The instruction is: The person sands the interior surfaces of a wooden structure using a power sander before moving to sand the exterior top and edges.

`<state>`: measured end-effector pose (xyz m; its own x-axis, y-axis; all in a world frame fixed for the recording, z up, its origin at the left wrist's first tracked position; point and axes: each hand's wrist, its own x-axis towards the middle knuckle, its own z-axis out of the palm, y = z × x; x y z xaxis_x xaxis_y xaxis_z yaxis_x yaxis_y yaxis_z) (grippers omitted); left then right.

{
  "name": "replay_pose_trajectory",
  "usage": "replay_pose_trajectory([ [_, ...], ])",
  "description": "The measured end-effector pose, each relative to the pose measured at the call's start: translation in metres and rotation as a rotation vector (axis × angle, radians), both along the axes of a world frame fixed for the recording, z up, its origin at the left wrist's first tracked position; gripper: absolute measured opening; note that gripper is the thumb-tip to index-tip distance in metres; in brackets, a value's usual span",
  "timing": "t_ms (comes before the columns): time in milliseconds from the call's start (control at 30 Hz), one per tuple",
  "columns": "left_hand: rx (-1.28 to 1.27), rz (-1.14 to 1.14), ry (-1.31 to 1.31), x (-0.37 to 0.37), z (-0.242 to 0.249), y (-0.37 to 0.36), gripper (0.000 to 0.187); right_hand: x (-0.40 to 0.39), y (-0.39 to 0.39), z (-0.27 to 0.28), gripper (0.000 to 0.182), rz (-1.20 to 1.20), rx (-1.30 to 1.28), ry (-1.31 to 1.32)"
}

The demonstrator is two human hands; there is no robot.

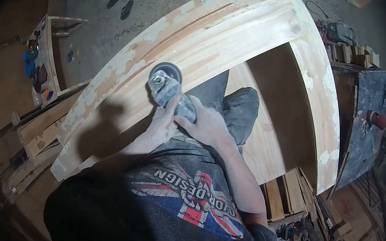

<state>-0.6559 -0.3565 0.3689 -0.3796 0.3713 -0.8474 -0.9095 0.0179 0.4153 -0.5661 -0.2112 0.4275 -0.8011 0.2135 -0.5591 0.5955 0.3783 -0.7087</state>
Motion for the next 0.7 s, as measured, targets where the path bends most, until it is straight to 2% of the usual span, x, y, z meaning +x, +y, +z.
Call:
replay_pose_trajectory([
  [33, 0.014, -0.009, 0.055, 0.003, 0.010, 0.018, 0.059, 0.004, 0.007, 0.002, 0.074, -0.057, 0.036, -0.018],
  [67, 0.045, -0.049, 0.041, 0.010, -0.013, 0.025, 0.056, 0.009, 0.016, 0.003, 0.074, -0.056, 0.041, -0.021],
  [133, 0.038, -0.205, 0.035, 0.007, 0.011, 0.058, 0.054, 0.023, 0.034, 0.005, 0.069, -0.201, 0.049, 0.057],
  [267, 0.280, -0.239, 0.107, 0.026, 0.003, 0.112, 0.052, 0.046, 0.067, 0.010, 0.062, -0.308, 0.107, 0.042],
  [367, 0.281, -0.291, 0.139, 0.039, -0.011, 0.141, 0.054, 0.059, 0.092, 0.011, 0.061, -0.342, 0.071, -0.010],
  [433, 0.291, -0.409, 0.127, 0.043, -0.013, 0.152, 0.056, 0.063, 0.103, 0.015, 0.060, -0.364, 0.072, -0.024],
  [533, 0.309, -0.378, 0.206, 0.052, -0.008, 0.169, 0.056, 0.072, 0.114, 0.015, 0.061, -0.392, 0.087, -0.024],
  [667, 0.346, -0.359, 0.097, 0.053, 0.005, 0.185, 0.052, 0.078, 0.125, 0.018, 0.060, -0.451, 0.049, -0.066],
  [700, 0.303, -0.463, 0.086, 0.049, 0.004, 0.188, 0.051, 0.077, 0.127, 0.020, 0.058, -0.474, 0.035, -0.093],
])
